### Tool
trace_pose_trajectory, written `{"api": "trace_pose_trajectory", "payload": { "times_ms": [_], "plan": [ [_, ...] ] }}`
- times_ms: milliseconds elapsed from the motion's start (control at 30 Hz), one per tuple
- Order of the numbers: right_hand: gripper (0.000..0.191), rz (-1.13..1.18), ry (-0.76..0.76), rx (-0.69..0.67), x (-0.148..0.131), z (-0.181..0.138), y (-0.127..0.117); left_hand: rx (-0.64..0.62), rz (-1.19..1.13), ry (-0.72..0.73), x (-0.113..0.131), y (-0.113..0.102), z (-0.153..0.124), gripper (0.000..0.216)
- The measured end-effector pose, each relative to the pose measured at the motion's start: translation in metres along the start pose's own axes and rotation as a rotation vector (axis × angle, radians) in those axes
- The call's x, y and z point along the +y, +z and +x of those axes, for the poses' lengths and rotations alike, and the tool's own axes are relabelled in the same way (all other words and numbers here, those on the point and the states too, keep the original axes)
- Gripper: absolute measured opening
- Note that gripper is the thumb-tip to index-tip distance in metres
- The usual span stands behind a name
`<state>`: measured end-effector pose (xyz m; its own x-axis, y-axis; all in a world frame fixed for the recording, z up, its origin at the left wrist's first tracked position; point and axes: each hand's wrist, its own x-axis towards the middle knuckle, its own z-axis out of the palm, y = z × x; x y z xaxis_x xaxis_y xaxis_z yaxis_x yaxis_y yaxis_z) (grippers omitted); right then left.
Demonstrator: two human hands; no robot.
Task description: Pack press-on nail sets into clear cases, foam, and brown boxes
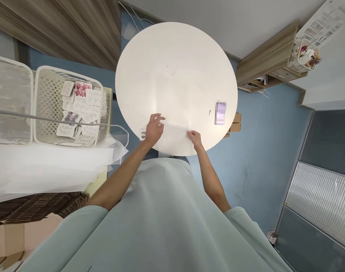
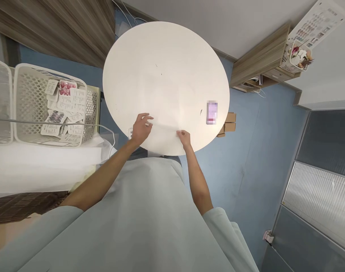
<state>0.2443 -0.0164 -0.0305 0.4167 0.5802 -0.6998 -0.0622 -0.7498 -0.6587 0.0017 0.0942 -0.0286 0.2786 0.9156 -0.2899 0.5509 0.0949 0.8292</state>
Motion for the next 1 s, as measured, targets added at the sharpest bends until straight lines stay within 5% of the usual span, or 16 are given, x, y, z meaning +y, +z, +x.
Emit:
{"api": "trace_pose_trajectory", "payload": {
  "times_ms": [300, 433, 600, 800, 1000],
  "plan": [
    [0.041, -0.112, -0.138, 0.012, -0.039, 0.063, -0.025, 0.149, 0.050, -0.111, -0.010, -0.001, 0.034, 0.041],
    [0.039, -0.175, -0.151, 0.037, -0.047, 0.090, -0.038, 0.097, 0.223, -0.121, -0.023, -0.012, 0.015, 0.042],
    [0.028, -0.222, -0.152, 0.061, -0.048, 0.116, -0.051, -0.008, 0.423, -0.218, -0.046, -0.021, -0.026, 0.078],
    [0.032, -0.262, -0.161, 0.037, -0.042, 0.118, -0.061, -0.045, 0.466, -0.219, -0.057, -0.023, -0.056, 0.062],
    [0.043, -0.301, -0.169, 0.017, -0.018, 0.096, -0.062, -0.058, 0.543, -0.182, -0.031, -0.002, -0.046, 0.069]
  ]
}}
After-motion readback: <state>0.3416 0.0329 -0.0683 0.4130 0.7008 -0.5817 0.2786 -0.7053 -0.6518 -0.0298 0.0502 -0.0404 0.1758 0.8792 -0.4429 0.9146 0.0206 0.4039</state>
